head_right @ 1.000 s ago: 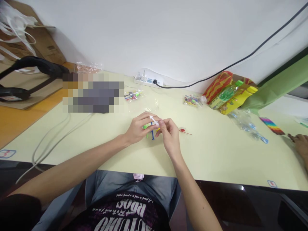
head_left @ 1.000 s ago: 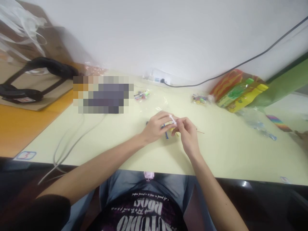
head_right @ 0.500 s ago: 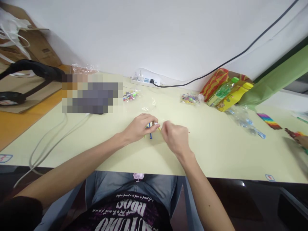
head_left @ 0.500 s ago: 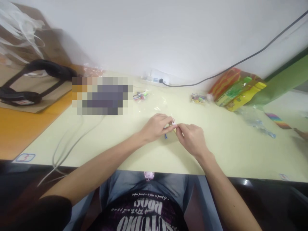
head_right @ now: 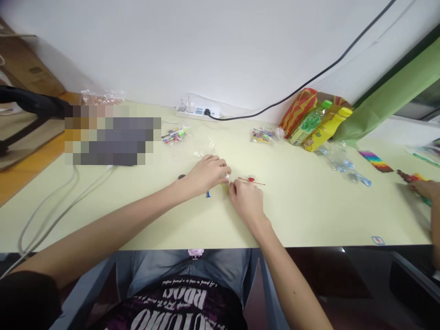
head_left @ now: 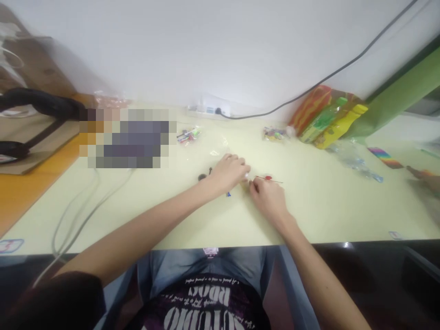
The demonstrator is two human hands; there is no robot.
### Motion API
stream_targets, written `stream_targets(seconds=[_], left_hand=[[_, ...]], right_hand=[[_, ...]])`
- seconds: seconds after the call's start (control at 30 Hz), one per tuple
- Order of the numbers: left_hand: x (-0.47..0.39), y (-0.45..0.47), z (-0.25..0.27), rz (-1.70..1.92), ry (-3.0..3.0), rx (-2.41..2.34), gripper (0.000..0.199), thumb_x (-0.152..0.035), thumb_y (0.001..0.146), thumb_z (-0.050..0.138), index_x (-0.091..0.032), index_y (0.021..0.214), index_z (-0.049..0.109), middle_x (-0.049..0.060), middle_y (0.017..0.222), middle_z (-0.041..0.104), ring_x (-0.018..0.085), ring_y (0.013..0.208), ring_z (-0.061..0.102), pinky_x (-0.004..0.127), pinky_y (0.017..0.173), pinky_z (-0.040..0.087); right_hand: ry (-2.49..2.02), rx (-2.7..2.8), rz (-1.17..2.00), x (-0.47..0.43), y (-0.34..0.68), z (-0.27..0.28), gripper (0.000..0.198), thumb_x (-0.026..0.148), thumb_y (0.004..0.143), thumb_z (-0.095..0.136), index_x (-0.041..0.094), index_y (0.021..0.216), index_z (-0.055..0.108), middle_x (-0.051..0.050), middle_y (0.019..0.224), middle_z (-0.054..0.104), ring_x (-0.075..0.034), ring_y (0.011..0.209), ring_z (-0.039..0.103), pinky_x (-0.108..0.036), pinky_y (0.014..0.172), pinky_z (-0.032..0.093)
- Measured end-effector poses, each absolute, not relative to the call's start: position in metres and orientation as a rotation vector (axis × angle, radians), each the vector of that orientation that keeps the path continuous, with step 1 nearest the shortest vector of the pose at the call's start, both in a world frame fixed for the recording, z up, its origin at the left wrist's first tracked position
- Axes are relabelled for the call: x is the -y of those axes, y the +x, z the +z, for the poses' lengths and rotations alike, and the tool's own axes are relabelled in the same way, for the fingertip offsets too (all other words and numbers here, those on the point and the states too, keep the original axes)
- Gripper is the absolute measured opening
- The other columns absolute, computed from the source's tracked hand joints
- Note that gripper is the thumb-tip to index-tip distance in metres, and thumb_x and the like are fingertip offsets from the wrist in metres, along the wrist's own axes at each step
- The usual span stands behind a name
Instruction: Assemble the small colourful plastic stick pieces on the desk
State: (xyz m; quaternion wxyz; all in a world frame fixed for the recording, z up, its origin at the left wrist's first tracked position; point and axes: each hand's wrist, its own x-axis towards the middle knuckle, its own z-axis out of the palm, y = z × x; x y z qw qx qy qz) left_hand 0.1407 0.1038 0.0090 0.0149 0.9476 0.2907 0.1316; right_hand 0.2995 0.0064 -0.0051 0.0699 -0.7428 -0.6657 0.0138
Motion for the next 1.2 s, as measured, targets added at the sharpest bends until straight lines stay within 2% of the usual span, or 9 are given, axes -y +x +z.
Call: stream_targets(seconds=[0.1,0.27,0.43,0.57,0.63,0.77,0.87,1.03,1.2], left_hand=[[-0.102,0.150,0.004,0.277,3.003,-0.964,0.013,-0.024,0.101,0.064,-0.018,0.101,0.075,0.010,0.105,0.074,0.028,0.107,0.067,0.041,0.097,0.040],[-0.101,0.139,-0.001,0.264,2.989,-0.886,0.022,-0.036,0.104,0.061,-0.019,0.102,0.075,0.008,0.101,0.074,0.027,0.105,0.068,0.041,0.099,0.039],[-0.105,0.126,-0.001,0.284,3.012,-0.727,0.014,-0.031,0.101,0.066,-0.020,0.098,0.074,0.005,0.099,0.073,0.024,0.101,0.067,0.039,0.102,0.037],[-0.108,0.122,0.000,0.286,3.016,-0.635,0.013,-0.033,0.100,0.068,-0.021,0.099,0.073,0.004,0.099,0.073,0.024,0.102,0.067,0.039,0.103,0.038],[-0.108,0.122,0.002,0.282,3.002,-0.639,0.017,-0.036,0.100,0.069,-0.021,0.109,0.073,0.004,0.104,0.074,0.024,0.105,0.067,0.040,0.104,0.038],[-0.104,0.126,0.008,0.338,2.952,-0.722,0.041,-0.040,0.099,0.070,-0.021,0.135,0.065,0.009,0.124,0.072,0.027,0.116,0.065,0.040,0.105,0.041],[-0.101,0.130,0.011,0.414,2.918,-0.789,0.040,-0.036,0.103,0.065,-0.019,0.140,0.062,0.010,0.131,0.070,0.027,0.122,0.063,0.040,0.107,0.041],[-0.098,0.135,0.014,0.479,2.875,-0.830,0.034,-0.031,0.108,0.055,-0.020,0.140,0.059,0.008,0.131,0.071,0.026,0.123,0.064,0.041,0.108,0.042],[-0.092,0.141,0.016,0.446,2.889,-0.838,0.035,-0.030,0.108,0.055,-0.019,0.141,0.058,0.010,0.129,0.072,0.026,0.120,0.065,0.041,0.106,0.043]], right_hand=[[-2.325,2.037,0.030,-0.009,0.294,-0.011,0.033,0.033,0.106,0.046,0.020,0.089,0.070,-0.010,0.084,0.075,-0.021,0.073,0.065,-0.032,0.062,0.021],[-2.285,2.037,0.091,-0.004,0.297,-0.018,0.034,0.037,0.108,0.045,0.021,0.089,0.068,-0.008,0.084,0.074,-0.020,0.068,0.062,-0.032,0.061,0.019],[-2.124,1.801,0.023,-0.001,0.321,-0.018,0.044,0.041,0.113,0.033,0.021,0.090,0.064,-0.006,0.076,0.068,-0.020,0.067,0.057,-0.031,0.063,0.027],[-2.056,1.764,-0.208,-0.007,0.360,-0.021,0.027,0.036,0.106,0.047,0.018,0.113,0.066,-0.015,0.106,0.070,-0.030,0.097,0.060,-0.035,0.077,0.039],[-2.093,1.795,-0.230,-0.008,0.375,-0.027,0.031,0.036,0.102,0.053,0.015,0.122,0.065,-0.021,0.119,0.065,-0.034,0.105,0.058,-0.038,0.080,0.041],[-2.076,1.789,0.000,-0.008,0.386,-0.040,0.021,0.031,0.101,0.049,0.019,0.101,0.066,-0.015,0.106,0.065,-0.030,0.098,0.059,-0.038,0.078,0.043],[-2.014,1.732,0.115,-0.006,0.385,-0.042,0.019,0.026,0.099,0.046,0.022,0.087,0.060,-0.009,0.093,0.067,-0.026,0.088,0.060,-0.036,0.076,0.042],[-1.978,1.708,0.038,-0.003,0.383,-0.043,0.020,0.036,0.101,0.048,0.021,0.097,0.062,-0.013,0.102,0.069,-0.030,0.096,0.060,-0.040,0.083,0.044],[-2.062,1.684,0.046,-0.011,0.378,-0.047,0.037,0.053,0.098,0.058,0.018,0.103,0.065,-0.016,0.108,0.068,-0.033,0.106,0.061,-0.041,0.088,0.046]])
